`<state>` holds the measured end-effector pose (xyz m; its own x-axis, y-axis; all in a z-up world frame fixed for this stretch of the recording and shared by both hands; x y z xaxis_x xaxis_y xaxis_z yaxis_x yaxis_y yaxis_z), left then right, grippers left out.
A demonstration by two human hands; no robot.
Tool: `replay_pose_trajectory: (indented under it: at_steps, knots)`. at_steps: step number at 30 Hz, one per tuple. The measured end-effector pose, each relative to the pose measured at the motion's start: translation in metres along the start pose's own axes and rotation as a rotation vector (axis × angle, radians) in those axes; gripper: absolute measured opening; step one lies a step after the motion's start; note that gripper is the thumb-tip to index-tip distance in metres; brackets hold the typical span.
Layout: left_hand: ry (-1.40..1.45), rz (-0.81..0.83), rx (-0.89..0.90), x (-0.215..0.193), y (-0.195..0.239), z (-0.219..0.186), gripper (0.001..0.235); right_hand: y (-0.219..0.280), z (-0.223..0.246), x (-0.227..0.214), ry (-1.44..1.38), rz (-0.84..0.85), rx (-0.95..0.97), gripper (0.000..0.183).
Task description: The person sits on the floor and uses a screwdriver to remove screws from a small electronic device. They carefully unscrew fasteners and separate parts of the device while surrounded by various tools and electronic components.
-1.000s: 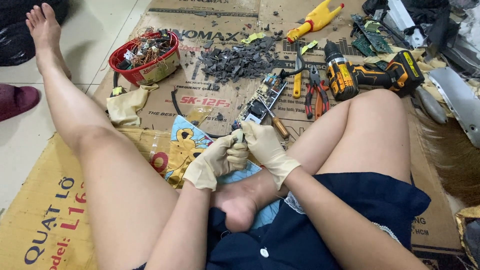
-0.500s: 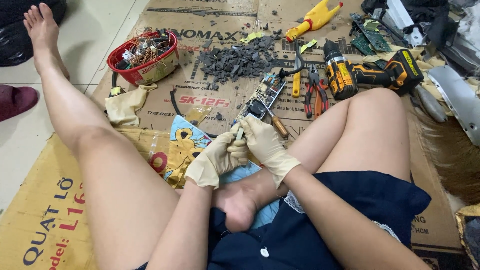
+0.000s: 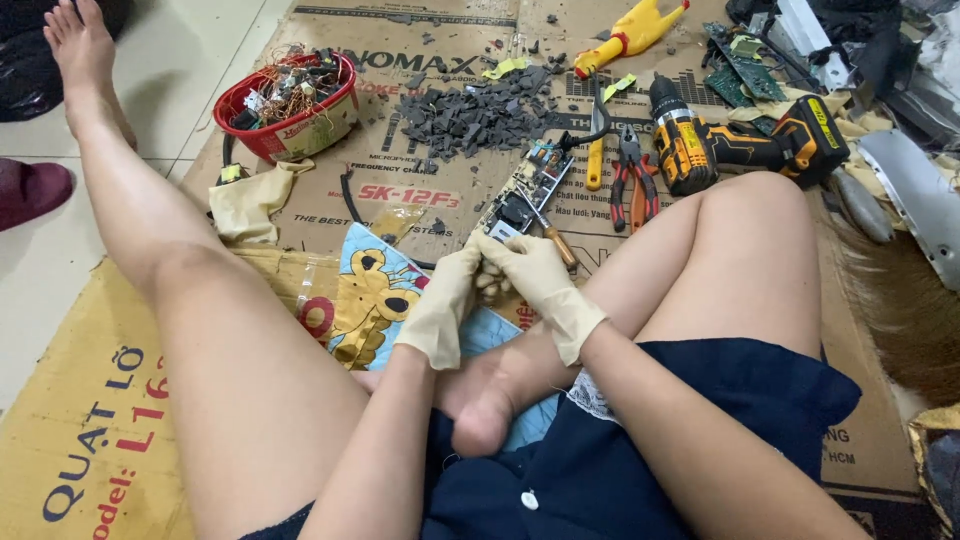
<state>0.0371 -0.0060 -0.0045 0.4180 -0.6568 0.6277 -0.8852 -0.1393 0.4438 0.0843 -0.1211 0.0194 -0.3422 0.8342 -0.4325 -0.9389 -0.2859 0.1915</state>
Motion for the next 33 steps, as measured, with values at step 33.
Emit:
replay_pose_trajectory:
  at_steps: [33]
  knots:
    - [-0.226, -0.118, 0.176, -0.01, -0.015, 0.009, 0.04, 0.039, 0.027, -0.013, -0.113, -0.06, -0.021, 0.031]
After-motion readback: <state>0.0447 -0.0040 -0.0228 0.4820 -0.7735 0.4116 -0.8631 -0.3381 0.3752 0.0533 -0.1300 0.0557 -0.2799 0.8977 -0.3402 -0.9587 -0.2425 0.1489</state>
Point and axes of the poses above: each hand's wrist, its own y-axis away from the middle knuckle, its own x-axis out of the palm, z = x × y, the point moved 3 cm from there along -y, towards the middle knuckle, and after that the axes turned 9 degrees about y, right-handed, at the moved point
